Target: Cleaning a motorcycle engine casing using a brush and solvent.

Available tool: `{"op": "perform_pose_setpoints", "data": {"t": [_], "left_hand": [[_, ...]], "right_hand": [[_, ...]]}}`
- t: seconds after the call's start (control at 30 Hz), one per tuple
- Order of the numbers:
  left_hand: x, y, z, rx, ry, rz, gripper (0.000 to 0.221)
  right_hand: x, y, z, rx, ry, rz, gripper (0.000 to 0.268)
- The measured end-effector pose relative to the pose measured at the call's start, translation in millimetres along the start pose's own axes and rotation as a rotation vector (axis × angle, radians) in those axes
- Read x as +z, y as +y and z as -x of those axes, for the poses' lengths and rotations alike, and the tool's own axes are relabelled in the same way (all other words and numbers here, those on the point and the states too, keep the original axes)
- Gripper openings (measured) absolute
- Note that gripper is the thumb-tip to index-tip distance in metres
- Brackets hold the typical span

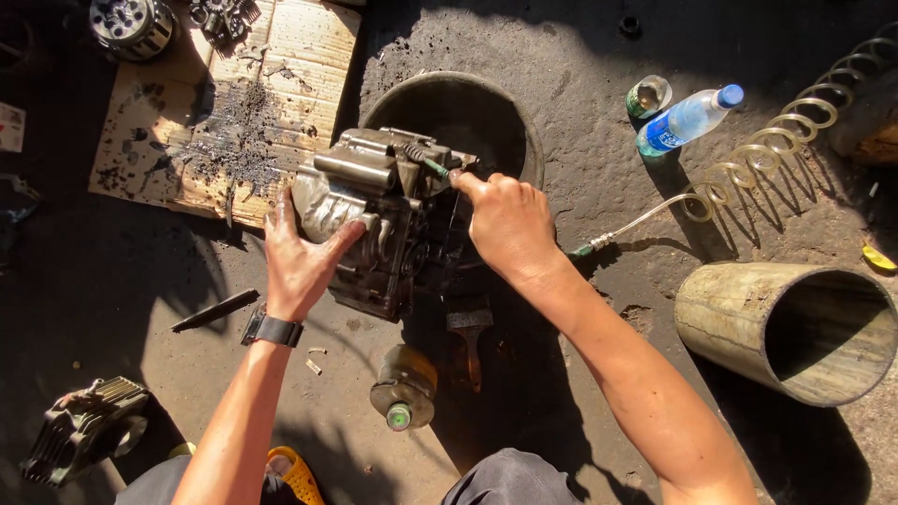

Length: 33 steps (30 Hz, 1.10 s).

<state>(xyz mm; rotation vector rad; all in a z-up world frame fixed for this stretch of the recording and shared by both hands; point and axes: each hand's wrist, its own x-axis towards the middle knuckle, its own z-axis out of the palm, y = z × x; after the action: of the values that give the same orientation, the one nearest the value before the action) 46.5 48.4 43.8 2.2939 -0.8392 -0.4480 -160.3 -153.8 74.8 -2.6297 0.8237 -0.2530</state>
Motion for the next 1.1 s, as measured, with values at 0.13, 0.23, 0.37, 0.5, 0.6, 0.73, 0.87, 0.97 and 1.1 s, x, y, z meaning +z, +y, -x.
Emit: {"op": "perform_pose_setpoints", "data": {"t": [0.13,0.23,0.37,0.5,0.6,0.73,0.87,0.97,1.1], "left_hand": [[-14.0,20.6,8.6,-0.009,-0.026,0.279,0.131],[-14.7,30.4,14.2,-0.131,-0.114,0.370,0.142],[1.7,20.8,21.0,0.067,-0.069,-0.067,0.157],[23.3,-1.5,21.0,0.075,-0.023,-0.108,0.153],[10.4,10.1,22.3,0.106,-0.030,-0.083,0.145],[22.3,-3.1,18.8,0.227,0.069,-0.130,0.140],[10.9,8.8,13.7,0.186,0.051,-0.072,0.134],[4.2,17.5,13.7,0.194,0.006,-0.094,0.137],[6.4,15.7,5.3,0.198,0.025,-0.072,0.130]], "right_hand": [[2.2,-15.7,7.3,-0.010,-0.009,-0.010,0.043],[4.5,-17.5,9.1,-0.037,0.021,0.091,0.049],[2.9,-14.1,9.9,-0.004,0.009,0.070,0.051],[1.7,-11.4,16.8,-0.054,0.045,0.111,0.052],[-19.8,-5.8,21.5,-0.045,-0.055,0.135,0.047],[-17.2,-21.1,-5.4,0.015,-0.129,0.131,0.047],[-39.3,-18.8,-5.6,-0.109,-0.138,0.230,0.041],[-46.5,-28.4,-9.9,-0.075,-0.169,0.267,0.039],[-16.8,-7.4,1.6,-0.208,0.086,0.334,0.050]]}}
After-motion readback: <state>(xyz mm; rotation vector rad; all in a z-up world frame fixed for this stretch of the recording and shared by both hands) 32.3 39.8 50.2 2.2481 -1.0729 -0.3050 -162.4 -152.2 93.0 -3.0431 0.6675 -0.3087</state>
